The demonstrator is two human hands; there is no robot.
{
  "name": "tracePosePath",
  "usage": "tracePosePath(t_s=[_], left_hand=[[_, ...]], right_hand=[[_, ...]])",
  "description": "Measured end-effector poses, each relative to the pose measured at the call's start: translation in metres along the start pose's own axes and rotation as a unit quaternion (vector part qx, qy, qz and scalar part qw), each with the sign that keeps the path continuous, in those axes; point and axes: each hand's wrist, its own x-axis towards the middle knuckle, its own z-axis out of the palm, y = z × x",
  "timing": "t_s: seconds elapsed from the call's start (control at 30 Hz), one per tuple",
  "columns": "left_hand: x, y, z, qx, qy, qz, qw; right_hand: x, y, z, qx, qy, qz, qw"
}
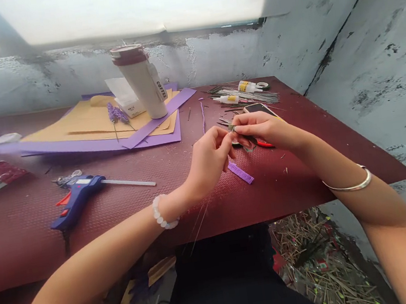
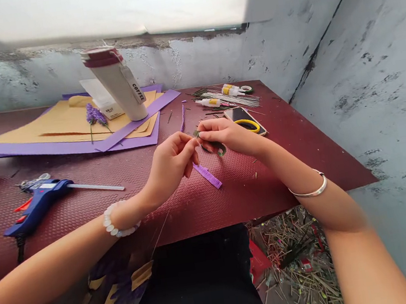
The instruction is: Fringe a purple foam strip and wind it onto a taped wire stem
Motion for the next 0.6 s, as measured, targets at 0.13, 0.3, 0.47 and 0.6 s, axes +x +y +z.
tracePosePath(t_s=[0.13, 0.3, 0.47, 0.6], left_hand=[[-0.0034, 0.0003, 0.0007, 0.084, 0.022, 0.047, 0.995], [-0.0056, 0.0019, -0.0001, 0.137, 0.038, 0.086, 0.986], [-0.0056, 0.0035, -0.0012, 0.141, 0.035, 0.103, 0.984], [-0.0048, 0.0043, -0.0019, 0.186, 0.05, 0.125, 0.973]], right_hand=[[-0.0015, -0.0022, -0.0015, 0.002, -0.012, -0.001, 1.0], [-0.0023, -0.0029, -0.0017, -0.004, -0.022, -0.005, 1.0], [-0.0029, -0.0019, -0.0015, -0.004, -0.02, -0.017, 1.0], [-0.0039, -0.0036, -0.0003, -0.002, -0.007, -0.031, 1.0]])
